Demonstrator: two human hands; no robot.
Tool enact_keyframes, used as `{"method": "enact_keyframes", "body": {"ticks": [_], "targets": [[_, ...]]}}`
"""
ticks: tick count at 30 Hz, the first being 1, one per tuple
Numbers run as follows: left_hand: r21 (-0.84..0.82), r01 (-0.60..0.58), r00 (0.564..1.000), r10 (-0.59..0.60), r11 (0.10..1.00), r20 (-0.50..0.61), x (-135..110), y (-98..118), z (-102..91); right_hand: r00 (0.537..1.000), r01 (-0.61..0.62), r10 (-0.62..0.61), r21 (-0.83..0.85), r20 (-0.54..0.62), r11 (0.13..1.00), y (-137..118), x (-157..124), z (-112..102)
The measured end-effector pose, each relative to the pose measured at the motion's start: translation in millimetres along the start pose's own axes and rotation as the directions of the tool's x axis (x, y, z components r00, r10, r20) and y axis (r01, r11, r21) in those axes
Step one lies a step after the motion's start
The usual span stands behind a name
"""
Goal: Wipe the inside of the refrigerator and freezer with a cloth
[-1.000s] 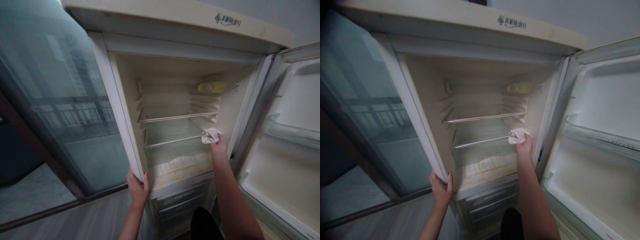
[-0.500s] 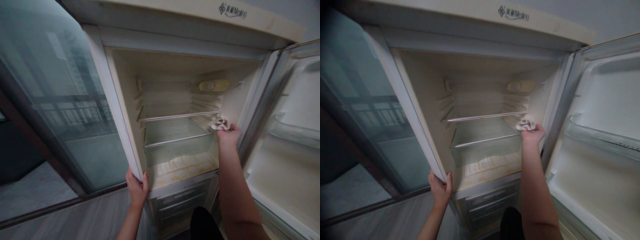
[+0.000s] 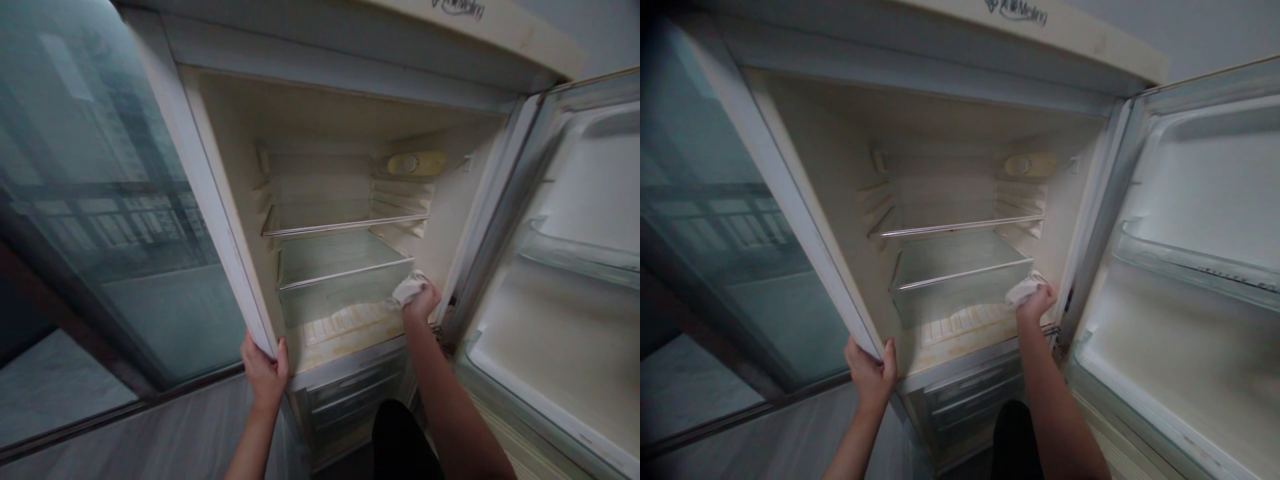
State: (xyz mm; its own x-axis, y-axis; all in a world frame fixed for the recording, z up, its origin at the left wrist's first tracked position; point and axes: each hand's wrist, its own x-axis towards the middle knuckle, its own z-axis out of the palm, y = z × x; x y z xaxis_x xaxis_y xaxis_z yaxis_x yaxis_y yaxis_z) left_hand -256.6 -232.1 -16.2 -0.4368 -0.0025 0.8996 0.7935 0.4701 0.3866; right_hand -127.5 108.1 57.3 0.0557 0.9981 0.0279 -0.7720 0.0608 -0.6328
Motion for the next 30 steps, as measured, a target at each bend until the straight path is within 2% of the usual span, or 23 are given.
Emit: {"method": "enact_keyframes", "body": {"ticks": [1, 2, 3, 4, 5, 7, 10, 12, 14, 17, 18, 23, 25, 27, 29, 30], "targets": [[-0.002, 0.004, 1.000, -0.004, 1.000, 0.004, 0, 0, -0.3, 0.993, 0.097, -0.103, -0.102, -0.051, 0.990, 11, -8, -13], [-0.004, 0.006, 1.000, -0.006, 1.000, 0.011, 0, 0, -0.7, 0.971, 0.224, -0.239, -0.272, -0.024, 0.936, 20, -15, -25], [-0.006, 0.006, 1.000, -0.006, 1.000, 0.016, 0, 0, -1.3, 0.935, 0.338, -0.350, -0.424, 0.050, 0.840, 26, -19, -36], [-0.007, 0.004, 1.000, -0.004, 1.000, 0.020, 0, 1, -1.8, 0.891, 0.439, -0.423, -0.554, 0.165, 0.708, 30, -22, -45], [-0.008, 0.002, 1.000, -0.002, 1.000, 0.023, 1, 1, -2.3, 0.852, 0.510, -0.438, -0.641, 0.286, 0.574, 33, -23, -55], [-0.011, -0.002, 1.000, 0.002, 1.000, 0.021, 1, 2, -2.9, 0.826, 0.558, -0.344, -0.733, 0.446, 0.389, 34, -21, -71], [-0.017, 0.006, 1.000, -0.006, 1.000, 0.012, 2, 3, -2.6, 0.802, 0.597, -0.116, -0.786, 0.586, 0.159, 33, -19, -92], [-0.021, 0.015, 1.000, -0.015, 1.000, 0.001, 2, 3, -1.9, 0.739, 0.674, -0.007, -0.739, 0.674, 0.000, 31, -26, -99], [-0.021, 0.025, 1.000, -0.025, 0.999, -0.005, 1, 4, -1.5, 0.639, 0.769, 0.095, -0.633, 0.763, -0.092, 32, -43, -101], [-0.024, 0.056, 0.998, -0.056, 0.998, 0.005, 0, 6, -2.0, 0.457, 0.888, 0.265, -0.454, 0.849, -0.078, 36, -83, -91], [-0.028, 0.066, 0.998, -0.066, 0.997, 0.010, 0, 7, -2.3, 0.412, 0.908, 0.309, -0.414, 0.857, -0.061, 38, -99, -85], [-0.030, 0.061, 0.998, -0.061, 0.998, 0.000, 0, 7, -2.7, 0.281, 0.941, 0.474, -0.336, 0.834, 0.033, 55, -170, -49], [-0.028, 0.054, 0.999, -0.055, 0.998, -0.004, -1, 6, -2.4, 0.207, 0.947, 0.522, -0.303, 0.828, 0.106, 61, -193, -38], [-0.015, 0.034, 0.999, -0.034, 0.999, -0.006, -1, 5, -2.2, 0.110, 0.949, 0.546, -0.251, 0.831, 0.190, 65, -211, -31], [0.005, 0.009, 1.000, -0.009, 1.000, -0.006, -2, 4, -2.3, 0.023, 0.942, 0.536, -0.197, 0.844, 0.271, 67, -226, -30], [0.013, 0.002, 1.000, -0.002, 1.000, -0.005, -2, 4, -2.4, -0.004, 0.935, 0.520, -0.182, 0.854, 0.306, 68, -231, -31]]}}
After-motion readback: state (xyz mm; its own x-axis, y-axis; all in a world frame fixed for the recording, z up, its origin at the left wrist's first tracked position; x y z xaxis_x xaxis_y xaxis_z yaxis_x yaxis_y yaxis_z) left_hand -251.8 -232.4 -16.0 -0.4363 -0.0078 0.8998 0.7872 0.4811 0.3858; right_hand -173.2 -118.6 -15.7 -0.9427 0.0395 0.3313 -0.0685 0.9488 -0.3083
